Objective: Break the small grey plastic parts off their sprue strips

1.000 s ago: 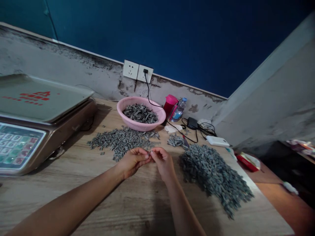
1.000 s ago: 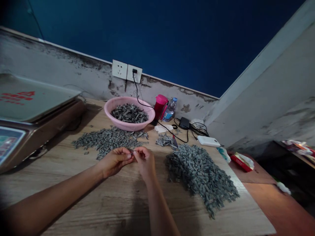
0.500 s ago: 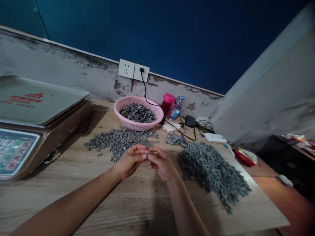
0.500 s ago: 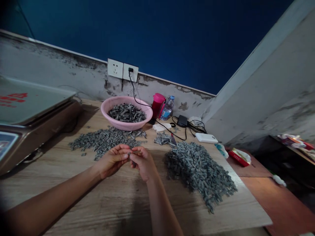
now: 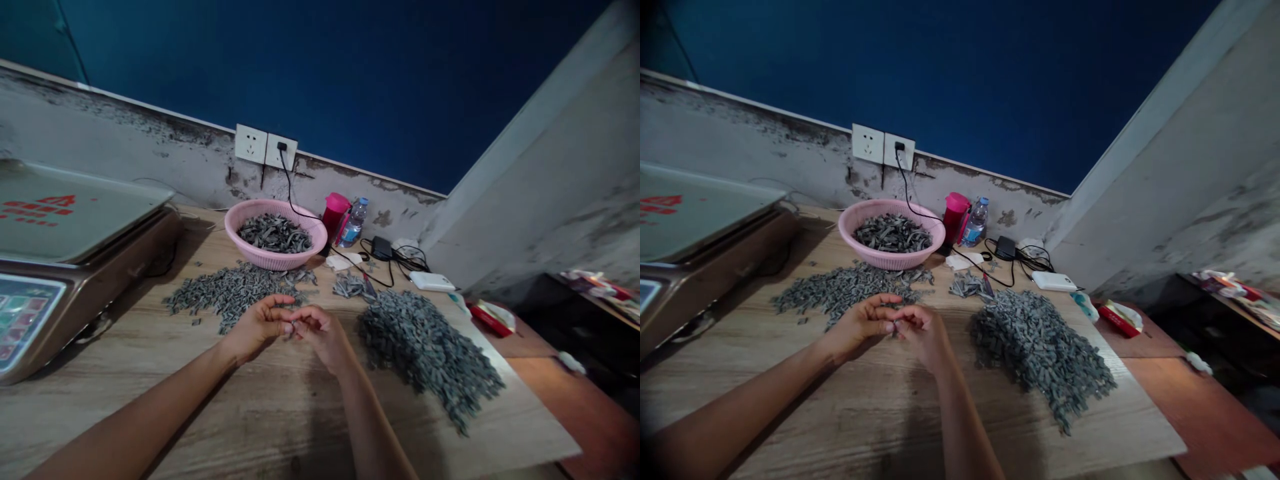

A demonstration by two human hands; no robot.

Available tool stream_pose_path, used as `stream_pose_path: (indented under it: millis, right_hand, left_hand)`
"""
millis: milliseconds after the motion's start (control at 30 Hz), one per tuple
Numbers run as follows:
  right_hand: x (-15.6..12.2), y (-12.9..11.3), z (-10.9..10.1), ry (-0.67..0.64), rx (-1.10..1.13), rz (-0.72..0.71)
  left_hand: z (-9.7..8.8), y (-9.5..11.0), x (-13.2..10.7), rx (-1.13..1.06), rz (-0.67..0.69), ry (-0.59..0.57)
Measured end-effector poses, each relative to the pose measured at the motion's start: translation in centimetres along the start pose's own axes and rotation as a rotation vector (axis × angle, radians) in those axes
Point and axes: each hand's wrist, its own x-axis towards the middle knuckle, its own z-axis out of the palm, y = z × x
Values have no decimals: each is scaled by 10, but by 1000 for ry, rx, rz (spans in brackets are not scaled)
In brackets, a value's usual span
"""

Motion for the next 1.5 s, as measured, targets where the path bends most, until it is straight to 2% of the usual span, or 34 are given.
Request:
stream_pose_path:
  millis: [100, 233, 333, 433, 533, 600, 733, 933, 1067, 1133, 1300, 1500]
  right_hand:
    - [0, 2, 1, 72, 176, 135]
    - [0, 6, 5, 71, 436, 291]
    - [-1, 6, 8, 72, 531, 332]
    - [0, 5, 7, 92, 605, 329]
    - [0, 4, 5, 103, 604, 273]
    - [1, 4, 3, 87, 593, 227]
    - [0, 5, 2, 26, 599, 166]
    - [0, 8, 4, -68, 528, 59]
    - [-2, 5, -4, -176, 475, 100]
    - [-3, 2, -10, -221, 439, 149]
    - [-4, 1, -19, -156, 272, 254]
    - [-2, 3, -23, -136, 231, 335]
  left_hand:
    - [3, -3, -4, 285, 134, 64]
    - [6, -5, -10, 963, 504, 188]
    - [6, -3, -13, 1138, 678, 200]
    - [4, -1, -11, 1078, 639, 228]
    - [4, -1, -9, 869, 454, 286]
    - [4, -1, -7, 690, 356, 277]
    - [7, 0, -7, 380, 260, 191]
    - [13, -4, -7, 136, 261, 18]
    - [12, -6, -7, 122, 253, -26]
    - [11, -6, -7, 173, 272, -5]
    - [7, -2, -8, 579, 425, 88]
    - [7, 1, -8, 705, 478, 14]
